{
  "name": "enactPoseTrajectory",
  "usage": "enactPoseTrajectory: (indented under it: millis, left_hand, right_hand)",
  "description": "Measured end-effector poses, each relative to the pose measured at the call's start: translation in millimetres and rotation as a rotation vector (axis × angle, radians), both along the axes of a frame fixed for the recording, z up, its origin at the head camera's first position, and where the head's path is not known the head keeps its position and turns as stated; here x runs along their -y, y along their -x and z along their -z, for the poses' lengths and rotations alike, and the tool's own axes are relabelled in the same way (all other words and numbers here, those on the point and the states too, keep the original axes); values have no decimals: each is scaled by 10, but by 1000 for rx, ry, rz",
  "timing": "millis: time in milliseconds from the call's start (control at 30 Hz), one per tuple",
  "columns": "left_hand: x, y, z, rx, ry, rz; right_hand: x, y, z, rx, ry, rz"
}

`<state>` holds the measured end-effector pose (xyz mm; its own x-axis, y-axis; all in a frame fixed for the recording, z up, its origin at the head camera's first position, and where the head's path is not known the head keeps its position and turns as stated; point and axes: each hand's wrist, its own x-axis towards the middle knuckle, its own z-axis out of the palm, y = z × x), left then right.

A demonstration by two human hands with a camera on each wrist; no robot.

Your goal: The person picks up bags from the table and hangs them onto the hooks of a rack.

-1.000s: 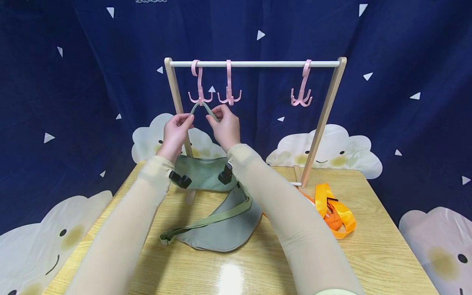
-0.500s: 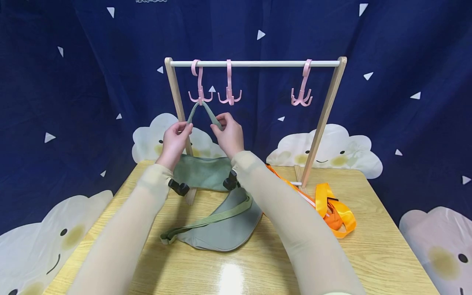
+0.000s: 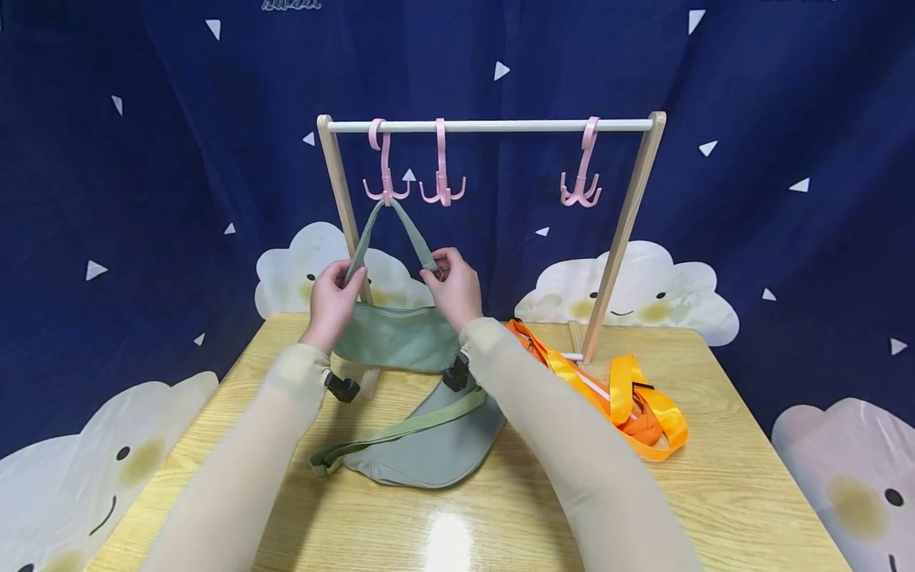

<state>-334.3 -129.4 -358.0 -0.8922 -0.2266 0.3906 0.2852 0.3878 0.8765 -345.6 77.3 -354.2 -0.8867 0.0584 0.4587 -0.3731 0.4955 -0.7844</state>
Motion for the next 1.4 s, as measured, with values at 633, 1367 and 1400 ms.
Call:
enactPoseTrajectory:
  millis: [633,1367,1400]
  left_hand:
    - [153,-96,397,17,73,-41]
    - [248,-257,561,47,186,-39]
    - [255,-265,567,47,186,-37]
  right_hand:
    - [-200,-25,391,18,-19,-9]
    - [-349,-124,602,-55,-201,-52]
    - [-374,-136,623,-64,-213,-55]
